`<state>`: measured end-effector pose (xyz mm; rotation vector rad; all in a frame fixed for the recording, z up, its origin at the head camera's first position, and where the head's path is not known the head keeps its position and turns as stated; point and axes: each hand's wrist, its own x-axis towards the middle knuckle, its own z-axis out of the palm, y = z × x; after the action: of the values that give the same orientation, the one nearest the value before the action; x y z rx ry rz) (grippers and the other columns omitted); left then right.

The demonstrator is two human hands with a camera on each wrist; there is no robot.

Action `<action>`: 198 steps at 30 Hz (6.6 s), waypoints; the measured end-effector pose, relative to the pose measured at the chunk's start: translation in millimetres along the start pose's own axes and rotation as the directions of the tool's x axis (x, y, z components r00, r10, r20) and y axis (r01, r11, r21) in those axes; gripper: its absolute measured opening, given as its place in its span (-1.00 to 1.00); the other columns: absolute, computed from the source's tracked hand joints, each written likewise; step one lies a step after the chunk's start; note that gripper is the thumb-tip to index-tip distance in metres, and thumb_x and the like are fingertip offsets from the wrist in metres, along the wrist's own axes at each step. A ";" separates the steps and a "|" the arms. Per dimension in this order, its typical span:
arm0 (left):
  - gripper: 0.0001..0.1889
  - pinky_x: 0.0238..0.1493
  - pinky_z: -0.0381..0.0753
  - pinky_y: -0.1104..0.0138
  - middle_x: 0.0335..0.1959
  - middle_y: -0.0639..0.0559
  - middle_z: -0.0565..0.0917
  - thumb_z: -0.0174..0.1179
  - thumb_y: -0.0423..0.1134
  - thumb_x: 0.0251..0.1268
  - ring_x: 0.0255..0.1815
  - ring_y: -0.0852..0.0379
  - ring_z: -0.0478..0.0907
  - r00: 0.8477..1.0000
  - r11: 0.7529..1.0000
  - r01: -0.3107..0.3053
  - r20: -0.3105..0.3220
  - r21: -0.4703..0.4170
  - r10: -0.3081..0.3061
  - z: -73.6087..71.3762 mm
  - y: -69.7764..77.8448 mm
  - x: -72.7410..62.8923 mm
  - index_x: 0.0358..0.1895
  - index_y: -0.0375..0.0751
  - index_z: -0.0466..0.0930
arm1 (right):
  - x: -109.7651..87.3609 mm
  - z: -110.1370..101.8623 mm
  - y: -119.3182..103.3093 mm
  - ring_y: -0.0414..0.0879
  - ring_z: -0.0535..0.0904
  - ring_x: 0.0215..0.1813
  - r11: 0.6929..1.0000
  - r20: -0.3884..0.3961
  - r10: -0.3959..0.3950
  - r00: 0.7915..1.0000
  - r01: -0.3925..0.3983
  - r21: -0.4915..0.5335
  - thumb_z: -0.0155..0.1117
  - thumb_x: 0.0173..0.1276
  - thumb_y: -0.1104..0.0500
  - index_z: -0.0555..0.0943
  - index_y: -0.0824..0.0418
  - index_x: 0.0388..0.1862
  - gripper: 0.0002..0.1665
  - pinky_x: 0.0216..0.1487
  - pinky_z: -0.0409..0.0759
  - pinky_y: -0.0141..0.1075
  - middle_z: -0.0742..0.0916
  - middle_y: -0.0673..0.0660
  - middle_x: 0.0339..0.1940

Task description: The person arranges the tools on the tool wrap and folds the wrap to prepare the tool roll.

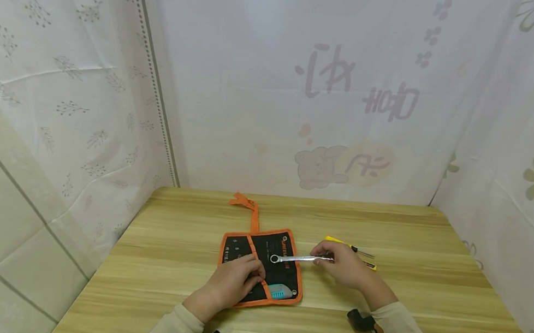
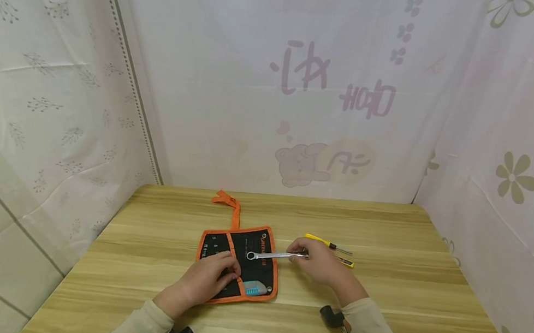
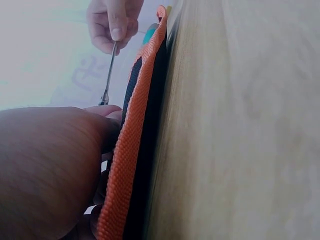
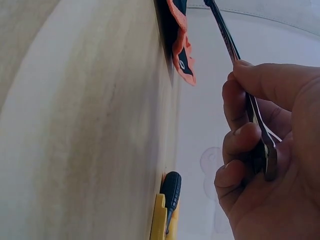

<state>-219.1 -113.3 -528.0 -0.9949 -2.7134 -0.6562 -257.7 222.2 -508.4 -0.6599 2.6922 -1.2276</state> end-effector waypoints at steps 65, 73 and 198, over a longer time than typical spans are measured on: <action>-0.94 -0.30 0.58 0.43 -0.26 0.33 0.52 0.35 -0.18 0.49 -0.33 0.44 0.48 0.999 0.999 -0.025 0.019 -0.026 0.026 1.9 0.0 0.3 -0.17 0.12 0.67 | 0.1 22.0 -6.7 -0.19 0.55 -0.20 0.994 0.145 -0.044 0.988 0.058 -0.092 0.49 0.41 0.21 0.69 -0.10 -0.21 -0.82 -0.17 0.56 -0.27 0.68 -0.16 -0.24; -0.93 -0.30 0.57 0.43 -0.27 0.34 0.50 0.35 -0.19 0.49 -0.34 0.44 0.46 1.000 0.999 -0.014 0.025 -0.031 0.015 1.2 0.7 0.2 -0.17 0.13 0.66 | -0.9 17.3 0.2 -0.18 0.52 -0.33 0.994 0.126 0.017 0.992 -0.004 -0.109 0.58 0.34 0.09 0.66 -0.11 -0.29 -0.81 -0.33 0.52 -0.27 0.66 -0.13 -0.38; -0.94 -0.29 0.55 0.43 -0.21 0.34 0.53 0.34 -0.16 0.50 -0.32 0.43 0.49 1.000 1.000 -0.025 0.011 -0.019 0.025 0.9 9.3 1.9 -0.16 0.14 0.66 | -0.6 49.3 -38.8 -0.33 0.62 -0.17 0.975 0.201 -0.200 0.959 0.216 -0.061 0.51 0.32 0.40 0.78 0.07 -0.05 -0.69 -0.14 0.67 -0.42 0.64 -0.13 -0.15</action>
<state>-214.5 -105.4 -525.0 -1.0380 -2.7050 -0.6746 -230.5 165.9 -512.6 -1.0397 2.5745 -1.0353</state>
